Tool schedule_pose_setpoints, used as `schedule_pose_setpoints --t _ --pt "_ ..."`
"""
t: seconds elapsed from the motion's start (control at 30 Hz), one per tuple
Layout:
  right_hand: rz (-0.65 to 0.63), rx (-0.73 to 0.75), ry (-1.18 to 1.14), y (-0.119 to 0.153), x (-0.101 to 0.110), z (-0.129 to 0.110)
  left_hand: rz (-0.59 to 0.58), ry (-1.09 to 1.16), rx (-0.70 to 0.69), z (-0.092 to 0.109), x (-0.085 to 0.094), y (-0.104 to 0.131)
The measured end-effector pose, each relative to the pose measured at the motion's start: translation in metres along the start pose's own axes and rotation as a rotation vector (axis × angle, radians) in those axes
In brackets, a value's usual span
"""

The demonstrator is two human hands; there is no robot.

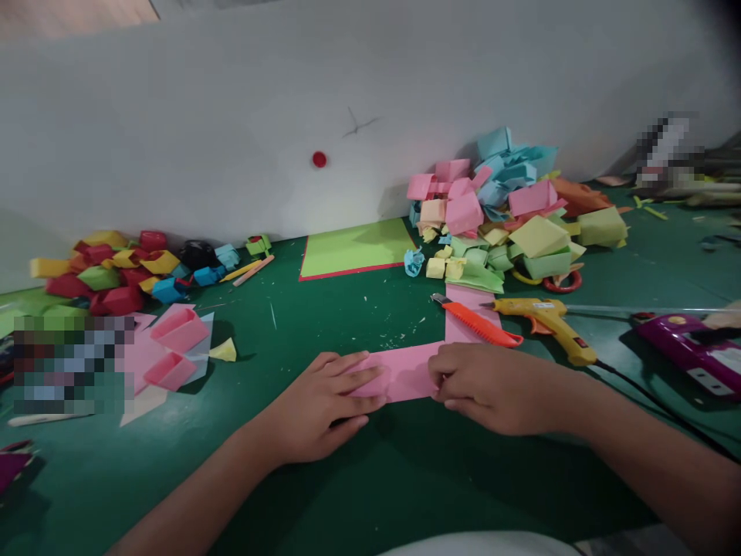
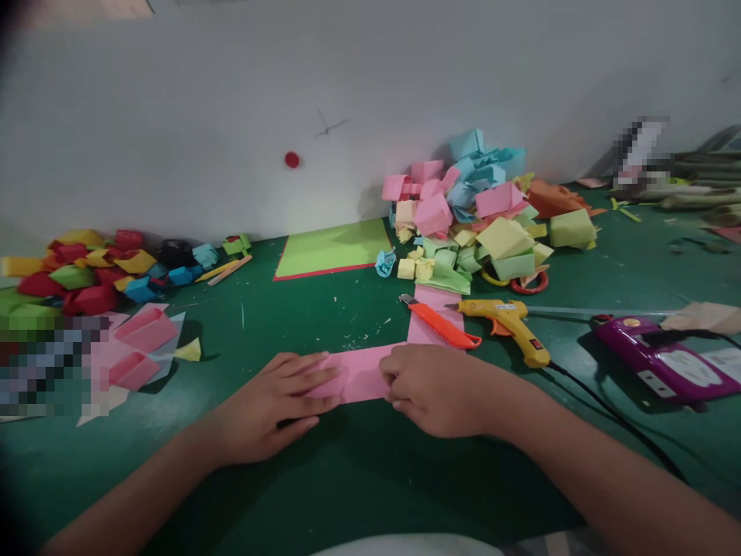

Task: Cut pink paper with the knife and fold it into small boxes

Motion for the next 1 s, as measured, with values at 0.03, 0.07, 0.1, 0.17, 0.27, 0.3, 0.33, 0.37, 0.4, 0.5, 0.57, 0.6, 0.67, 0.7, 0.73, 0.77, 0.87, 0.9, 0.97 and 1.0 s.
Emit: schedule_pose_setpoints --t 0.03,0.07,0.1,0.17,0.27,0.3,0.33,0.37,0.4,0.5,0.57,0.6,0.67,0.7,0.73,0.77,0.87,0.9,0.97,1.0 --pt "-0.001 -0.004 -0.003 0.001 0.001 0.000 -0.004 -0.001 0.001 0.000 0.000 0.000" --pt "-0.004 -0.008 -0.007 0.002 0.003 0.001 -0.005 -0.001 0.004 0.000 0.000 0.000" --pt "-0.005 -0.011 -0.011 0.003 0.004 0.002 -0.004 0.003 0.006 0.000 0.000 0.001" --pt "0.000 -0.008 -0.021 0.004 0.005 0.003 0.003 0.012 0.013 0.000 0.000 0.001" --pt "0.031 0.002 -0.034 0.004 0.005 0.006 0.020 0.022 0.016 0.001 0.000 0.000" --pt "0.040 0.004 -0.041 0.003 0.005 0.007 0.030 0.025 0.018 0.002 0.001 -0.001" --pt "0.046 0.005 -0.048 0.003 0.004 0.008 0.041 0.028 0.022 0.004 0.001 -0.002" --pt "0.052 0.006 -0.054 0.002 0.003 0.008 0.051 0.029 0.031 0.006 0.000 -0.004" --pt "0.060 0.006 -0.054 0.001 0.002 0.008 0.057 0.028 0.046 0.009 0.000 -0.006" --pt "0.088 0.000 -0.022 -0.001 0.000 0.007 0.050 0.008 0.084 0.017 -0.003 -0.014" --pt "0.101 -0.008 0.005 -0.001 -0.002 0.005 0.030 -0.018 0.083 0.022 -0.005 -0.019" --pt "0.103 -0.013 0.013 -0.001 -0.003 0.004 0.020 -0.030 0.076 0.023 -0.006 -0.021" --pt "0.106 -0.020 0.014 -0.001 -0.004 0.004 0.016 -0.049 0.071 0.024 -0.007 -0.022" --pt "0.103 -0.021 0.011 0.000 -0.004 0.005 0.023 -0.053 0.073 0.023 -0.007 -0.021" --pt "0.099 -0.020 0.005 0.000 -0.003 0.005 0.031 -0.052 0.076 0.022 -0.006 -0.020" --pt "0.095 -0.020 0.001 0.000 -0.003 0.006 0.039 -0.047 0.074 0.021 -0.004 -0.018" --pt "0.089 -0.019 -0.009 0.001 -0.002 0.006 0.053 -0.022 0.017 0.014 0.001 -0.010" --pt "0.091 -0.020 -0.011 0.001 -0.001 0.006 0.053 -0.017 -0.010 0.011 0.003 -0.007" --pt "0.090 -0.023 -0.018 0.001 -0.001 0.006 0.053 -0.025 -0.034 0.006 0.007 0.000" --pt "0.087 -0.026 -0.023 0.001 0.000 0.006 0.050 -0.033 -0.027 0.003 0.009 0.003"
Point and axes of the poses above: each hand's wrist, its own y-axis away from the middle knuckle, its own x-axis out of the back of the hand, z = x × y, the point moved 1 cm from there along -y, towards the middle knuckle, and after that the axes turned 8 degrees about -x, right-handed, at the moved point
